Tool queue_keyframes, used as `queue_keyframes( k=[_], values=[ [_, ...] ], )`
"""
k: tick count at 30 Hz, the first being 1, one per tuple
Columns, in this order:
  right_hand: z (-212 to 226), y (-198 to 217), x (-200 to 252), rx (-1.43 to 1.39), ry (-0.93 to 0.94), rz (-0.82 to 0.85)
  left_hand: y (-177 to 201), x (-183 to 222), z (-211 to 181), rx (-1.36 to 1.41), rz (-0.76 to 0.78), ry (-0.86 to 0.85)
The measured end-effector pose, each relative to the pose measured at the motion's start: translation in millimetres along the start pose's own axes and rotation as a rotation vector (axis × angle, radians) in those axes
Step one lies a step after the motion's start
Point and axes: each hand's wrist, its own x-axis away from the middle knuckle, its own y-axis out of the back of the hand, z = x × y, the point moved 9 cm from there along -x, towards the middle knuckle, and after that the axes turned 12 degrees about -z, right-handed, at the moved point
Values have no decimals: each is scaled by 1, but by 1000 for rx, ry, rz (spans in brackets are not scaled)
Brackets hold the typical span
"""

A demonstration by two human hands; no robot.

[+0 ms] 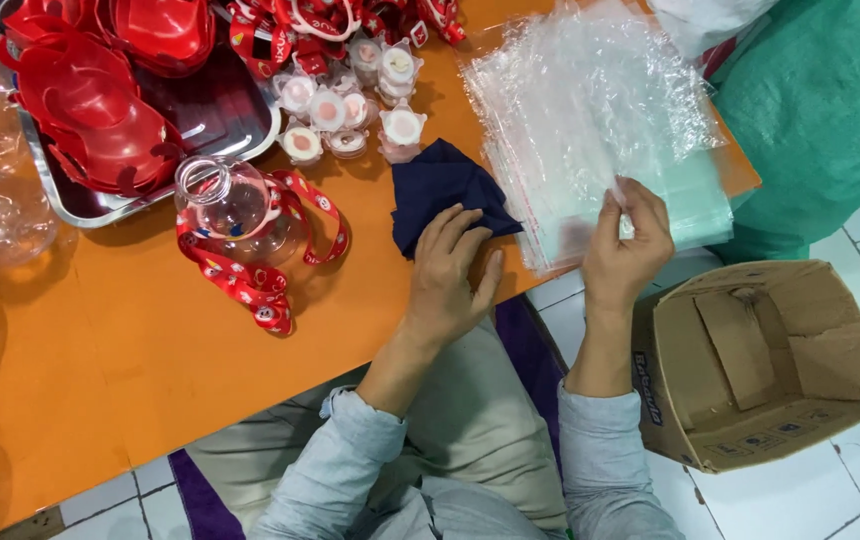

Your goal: Cleaning a plastic component and attaching a lanyard to a clear plastic bottle.

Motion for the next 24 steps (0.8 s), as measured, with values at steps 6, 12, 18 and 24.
queue_keyframes(
  k=[6, 12, 18, 24],
  values=[
    [16, -17, 12, 82, -4, 110, 1, 0, 1, 61, -45, 0],
    [14, -31, 21, 36, -256, 479, 2, -2, -2, 69, -29, 7],
    [0, 4, -3, -111, -180, 92, 7, -5, -7, 86, -57, -14],
    [60, 20, -7, -162, 77, -70, 10, -6, -8, 204, -77, -8]
  ],
)
